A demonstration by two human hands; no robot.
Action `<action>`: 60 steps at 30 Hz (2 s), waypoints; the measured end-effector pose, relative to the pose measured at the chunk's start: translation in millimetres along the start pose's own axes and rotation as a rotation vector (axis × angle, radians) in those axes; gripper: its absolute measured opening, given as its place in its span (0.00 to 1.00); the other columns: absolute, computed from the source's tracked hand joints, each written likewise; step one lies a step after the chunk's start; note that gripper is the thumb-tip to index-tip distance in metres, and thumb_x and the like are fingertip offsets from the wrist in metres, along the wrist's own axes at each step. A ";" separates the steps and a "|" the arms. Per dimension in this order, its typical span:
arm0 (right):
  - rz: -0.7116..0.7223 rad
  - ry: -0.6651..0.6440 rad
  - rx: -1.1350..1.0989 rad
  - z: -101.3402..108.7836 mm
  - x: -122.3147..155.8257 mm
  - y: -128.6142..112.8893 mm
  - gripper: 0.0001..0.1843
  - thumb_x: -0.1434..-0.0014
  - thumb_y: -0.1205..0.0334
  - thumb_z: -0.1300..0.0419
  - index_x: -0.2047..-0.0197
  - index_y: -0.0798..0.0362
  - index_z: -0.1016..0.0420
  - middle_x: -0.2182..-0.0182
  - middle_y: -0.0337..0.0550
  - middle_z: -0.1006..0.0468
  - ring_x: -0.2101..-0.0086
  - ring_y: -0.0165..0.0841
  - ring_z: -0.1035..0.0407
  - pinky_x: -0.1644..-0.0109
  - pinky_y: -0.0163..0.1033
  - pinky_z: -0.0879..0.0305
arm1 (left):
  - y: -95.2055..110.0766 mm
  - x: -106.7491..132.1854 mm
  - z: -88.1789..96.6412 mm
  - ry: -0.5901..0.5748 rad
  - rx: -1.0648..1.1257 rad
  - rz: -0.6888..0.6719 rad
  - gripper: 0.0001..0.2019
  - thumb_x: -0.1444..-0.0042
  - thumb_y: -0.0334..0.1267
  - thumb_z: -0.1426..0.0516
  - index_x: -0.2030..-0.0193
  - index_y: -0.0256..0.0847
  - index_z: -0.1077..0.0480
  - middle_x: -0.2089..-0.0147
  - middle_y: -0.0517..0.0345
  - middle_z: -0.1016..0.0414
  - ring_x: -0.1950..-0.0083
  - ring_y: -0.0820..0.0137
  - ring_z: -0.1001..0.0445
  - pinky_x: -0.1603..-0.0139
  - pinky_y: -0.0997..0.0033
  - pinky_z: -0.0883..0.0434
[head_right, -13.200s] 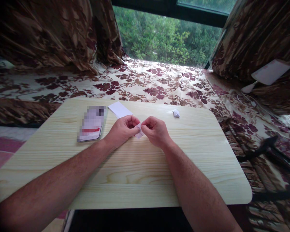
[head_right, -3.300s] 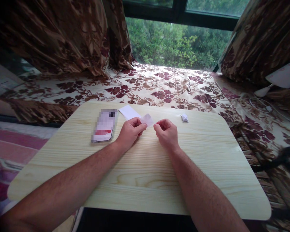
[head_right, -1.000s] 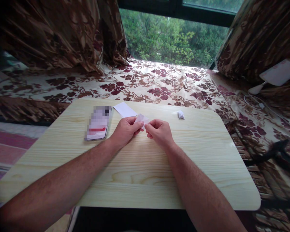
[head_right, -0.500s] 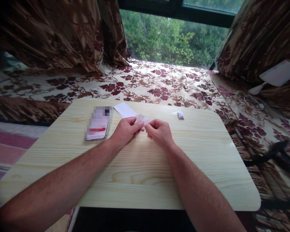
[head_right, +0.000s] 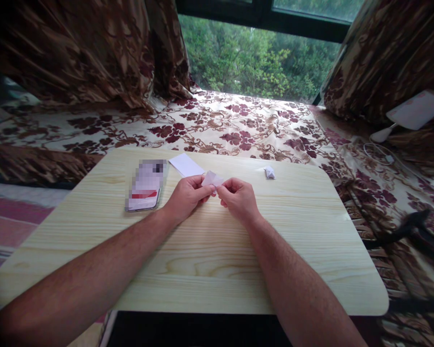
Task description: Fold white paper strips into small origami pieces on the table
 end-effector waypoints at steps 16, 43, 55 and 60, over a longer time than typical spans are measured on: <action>-0.030 -0.010 -0.019 -0.6 0.2 -0.9 0.10 0.49 0.58 0.36 0.76 0.54 0.30 0.82 0.35 0.27 0.83 0.25 0.36 0.78 0.31 0.40 | 1.8 -0.8 -0.8 0.030 0.106 0.001 0.11 0.54 0.37 0.36 0.64 0.35 0.27 0.74 0.63 0.29 0.76 0.78 0.37 0.76 0.77 0.43; -0.023 -0.006 -0.020 1.2 -0.5 -2.4 0.09 0.50 0.61 0.36 0.76 0.53 0.31 0.83 0.34 0.29 0.83 0.25 0.39 0.78 0.32 0.43 | 2.9 -0.7 -6.8 0.020 0.117 -0.095 0.15 0.52 0.35 0.36 0.57 0.35 0.30 0.62 0.55 0.21 0.63 0.71 0.23 0.62 0.74 0.29; -0.011 0.005 0.047 2.7 -0.4 -5.0 0.07 0.52 0.63 0.37 0.78 0.53 0.31 0.85 0.32 0.32 0.83 0.25 0.44 0.78 0.33 0.51 | 2.2 0.8 -9.2 0.007 0.063 -0.095 0.18 0.52 0.37 0.36 0.55 0.36 0.31 0.64 0.56 0.21 0.66 0.72 0.24 0.66 0.75 0.31; -0.001 0.011 0.028 2.3 -1.1 -6.7 0.06 0.53 0.64 0.38 0.78 0.53 0.31 0.85 0.32 0.33 0.82 0.25 0.44 0.78 0.33 0.51 | 2.0 0.9 -9.2 0.007 0.054 -0.107 0.18 0.51 0.37 0.36 0.54 0.37 0.32 0.66 0.57 0.22 0.69 0.74 0.25 0.69 0.77 0.32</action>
Point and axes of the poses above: each hand's wrist, its own x-axis away from the middle knuckle, its own z-axis out of the back of the hand, y = z × x, the point moved 6 cm from there along -x, towards the middle knuckle
